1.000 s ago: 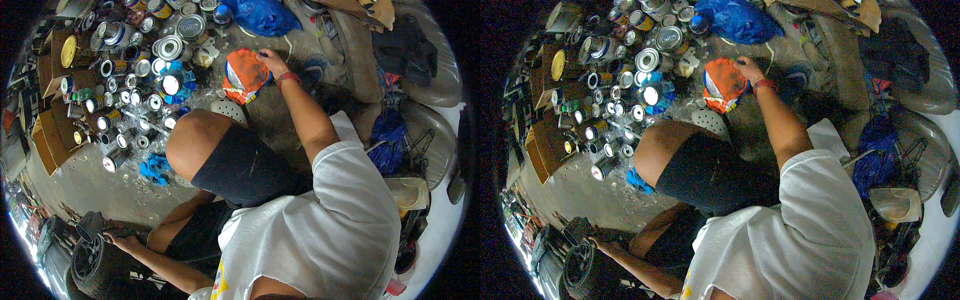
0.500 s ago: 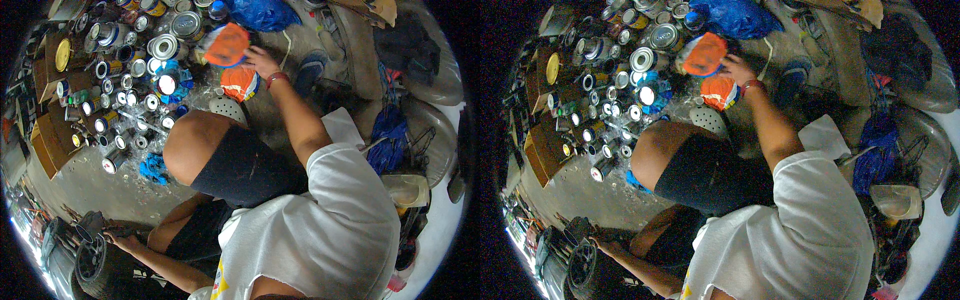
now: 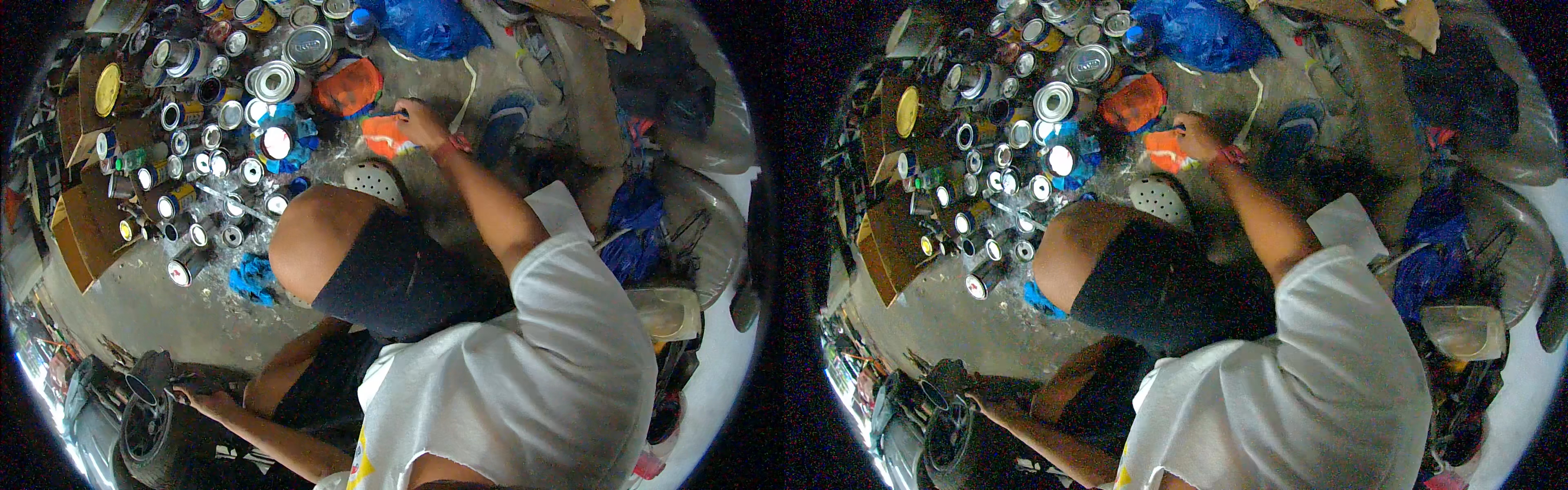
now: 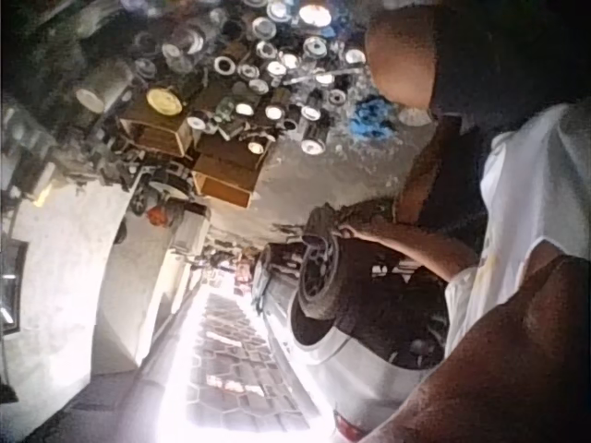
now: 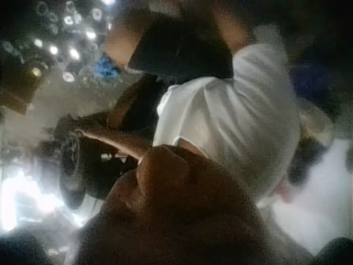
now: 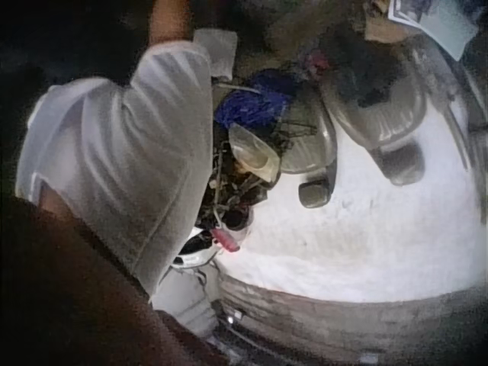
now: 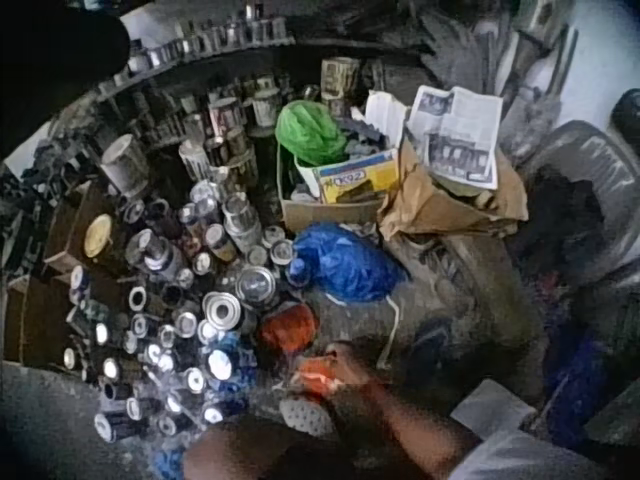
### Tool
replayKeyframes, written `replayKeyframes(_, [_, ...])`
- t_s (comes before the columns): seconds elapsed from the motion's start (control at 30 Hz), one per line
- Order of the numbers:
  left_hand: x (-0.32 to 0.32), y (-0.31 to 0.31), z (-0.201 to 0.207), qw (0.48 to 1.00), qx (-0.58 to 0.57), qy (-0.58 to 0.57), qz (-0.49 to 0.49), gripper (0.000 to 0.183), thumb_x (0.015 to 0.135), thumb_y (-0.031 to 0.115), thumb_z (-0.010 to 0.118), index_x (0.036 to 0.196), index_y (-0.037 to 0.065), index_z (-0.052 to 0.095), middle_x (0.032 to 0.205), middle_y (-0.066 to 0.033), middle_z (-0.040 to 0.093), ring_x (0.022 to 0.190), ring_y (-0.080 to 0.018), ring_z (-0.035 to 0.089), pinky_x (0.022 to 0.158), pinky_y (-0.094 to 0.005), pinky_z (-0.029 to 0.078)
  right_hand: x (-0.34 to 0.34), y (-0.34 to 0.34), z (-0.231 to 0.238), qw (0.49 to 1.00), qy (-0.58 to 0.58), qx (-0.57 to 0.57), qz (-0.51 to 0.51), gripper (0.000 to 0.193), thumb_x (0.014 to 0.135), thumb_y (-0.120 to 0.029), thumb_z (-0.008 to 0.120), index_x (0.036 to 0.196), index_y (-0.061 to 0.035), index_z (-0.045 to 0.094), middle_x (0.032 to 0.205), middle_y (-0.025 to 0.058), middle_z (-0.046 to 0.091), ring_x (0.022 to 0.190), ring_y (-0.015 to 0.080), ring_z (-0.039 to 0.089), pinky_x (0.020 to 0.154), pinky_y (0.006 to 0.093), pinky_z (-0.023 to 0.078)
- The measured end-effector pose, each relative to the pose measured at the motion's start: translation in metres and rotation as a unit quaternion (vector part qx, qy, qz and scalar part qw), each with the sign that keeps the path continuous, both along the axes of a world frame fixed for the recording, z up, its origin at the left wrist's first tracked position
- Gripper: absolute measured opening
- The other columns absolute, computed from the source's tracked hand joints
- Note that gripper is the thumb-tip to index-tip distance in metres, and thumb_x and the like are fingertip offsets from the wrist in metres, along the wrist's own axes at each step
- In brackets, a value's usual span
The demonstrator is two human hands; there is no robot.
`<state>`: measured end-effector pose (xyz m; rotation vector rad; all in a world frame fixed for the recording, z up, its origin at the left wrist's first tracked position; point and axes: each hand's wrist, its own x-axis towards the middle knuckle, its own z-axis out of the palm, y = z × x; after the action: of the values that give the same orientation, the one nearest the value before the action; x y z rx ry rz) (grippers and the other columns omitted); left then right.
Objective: The person cleans a metal spray gun cup by wiping it with rags and moves various paint cans in a workshop area.
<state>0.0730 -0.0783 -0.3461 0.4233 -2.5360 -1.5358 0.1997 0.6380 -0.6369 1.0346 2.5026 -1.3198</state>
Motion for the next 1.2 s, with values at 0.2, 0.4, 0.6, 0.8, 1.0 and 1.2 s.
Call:
replayKeyframes(0.2, [0.019,0.156,0.004,0.955,0.195,-0.175,0.137,0.067,0.103,0.061,0.045,0.150,0.014,0.043,0.148,-0.0049,0.050,0.135,-0.0267,0.044,0.116,-0.0475,0.028,0.033,-0.006,0.111,0.910,0.244,0.328,0.075,0.020,0.068,0.000,0.065,0.083,-0.0133,0.067,0.107,0.0077,0.059,0.117,0.0327,0.056,0.100,0.0482,0.043])
replayKeyframes(0.4, [0.057,0.207,-0.121,0.913,0.351,-0.183,0.101,0.056,0.101,0.049,0.059,0.139,0.012,0.045,0.137,-0.0117,0.052,0.119,-0.0305,0.053,0.101,-0.0500,0.044,0.052,-0.014,0.113,0.871,0.315,0.366,0.087,0.022,0.068,-0.002,0.066,0.085,-0.0165,0.065,0.113,0.0047,0.060,0.119,0.0346,0.055,0.106,0.0516,0.039])
replayKeyframes(0.6, [0.087,0.225,-0.234,0.947,0.089,-0.228,0.208,0.070,0.101,0.045,0.058,0.151,0.006,0.030,0.138,-0.0183,0.050,0.118,-0.0312,0.051,0.102,-0.0449,0.043,0.071,-0.018,0.096,0.923,0.213,0.304,0.103,0.023,0.076,-0.013,0.069,0.097,-0.0107,0.062,0.121,0.0108,0.063,0.113,0.0340,0.059,0.102,0.0473,0.040])
replayKeyframes(0.8, [0.103,0.243,-0.285,0.933,0.130,-0.149,0.301,0.069,0.100,0.043,0.063,0.151,0.014,0.027,0.140,-0.0214,0.044,0.121,-0.0319,0.049,0.103,-0.0434,0.042,0.094,-0.036,0.098,0.910,0.284,0.303,-0.007,0.024,0.095,-0.017,0.064,0.111,-0.0003,0.060,0.104,0.0103,0.066,0.096,0.0222,0.061,0.087,0.0381,0.048])
replayKeyframes(1.0, [0.090,0.255,-0.309,0.956,0.014,-0.159,0.247,0.055,0.099,0.030,0.065,0.145,0.011,0.040,0.131,-0.0229,0.056,0.121,-0.0363,0.054,0.102,-0.0462,0.043,0.135,-0.058,0.126,0.938,0.167,0.273,-0.136,0.031,0.095,-0.019,0.065,0.117,0.0017,0.057,0.107,0.0114,0.066,0.094,0.0220,0.062,0.085,0.0374,0.050])
replayKeyframes(1.2, [0.099,0.268,-0.313,0.960,-0.145,-0.094,0.218,0.061,0.089,0.016,0.075,0.142,0.011,0.046,0.126,-0.0207,0.062,0.118,-0.0407,0.056,0.102,-0.0484,0.038,0.079,-0.036,0.187,0.952,0.030,0.159,-0.260,0.039,0.095,-0.021,0.067,0.123,0.0038,0.054,0.110,0.0125,0.066,0.092,0.0218,0.062,0.083,0.0367,0.051])
